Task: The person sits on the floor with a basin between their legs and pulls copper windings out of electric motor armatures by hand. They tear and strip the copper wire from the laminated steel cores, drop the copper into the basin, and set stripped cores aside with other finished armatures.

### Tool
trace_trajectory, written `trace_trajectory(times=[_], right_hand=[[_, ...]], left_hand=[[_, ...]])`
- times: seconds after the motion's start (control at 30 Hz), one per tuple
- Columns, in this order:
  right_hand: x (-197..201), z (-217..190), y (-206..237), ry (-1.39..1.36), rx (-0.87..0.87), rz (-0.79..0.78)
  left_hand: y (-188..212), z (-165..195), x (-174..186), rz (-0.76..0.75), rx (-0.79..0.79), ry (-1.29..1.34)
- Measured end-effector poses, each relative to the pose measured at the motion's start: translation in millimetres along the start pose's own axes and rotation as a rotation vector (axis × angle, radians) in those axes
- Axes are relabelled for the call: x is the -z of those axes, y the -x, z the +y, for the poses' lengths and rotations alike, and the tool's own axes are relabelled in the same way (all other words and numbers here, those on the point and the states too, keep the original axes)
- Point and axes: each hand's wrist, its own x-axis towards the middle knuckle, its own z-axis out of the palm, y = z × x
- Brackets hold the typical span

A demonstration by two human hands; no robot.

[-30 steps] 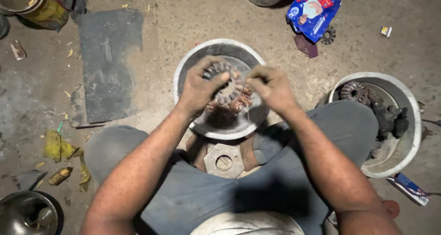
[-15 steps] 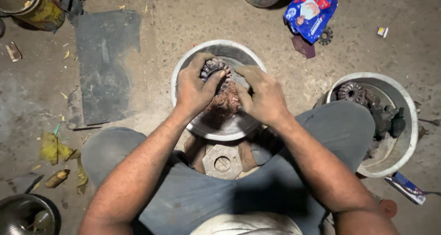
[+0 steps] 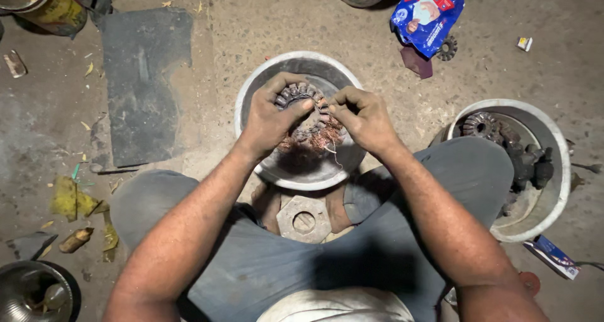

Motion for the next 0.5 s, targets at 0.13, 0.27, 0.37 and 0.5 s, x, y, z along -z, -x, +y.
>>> trace_trajectory(times=[0.13,0.27,0.37,0.5], right_hand=[[-1.5,-2.3,1.9,-0.017,0.022,0.069],[-1.9,0.8,4.5,0.035,0.015,0.090],[3.7,3.3,4.0,0.031,0.018,-0.050],[15.0,-0.9,2.1,0.057,0.017,-0.065]], left_hand=[[-4.4,-7.2,2.5,-0.101,-0.147,-0.017],[-4.3,-9.7,-0.2,-0.073,-0.133,-0.046],[-2.0,-8.3,-0.2,-0.070,0.047,0.177],[-2.4,-7.8,-2.1,0.090,0.085,0.316]])
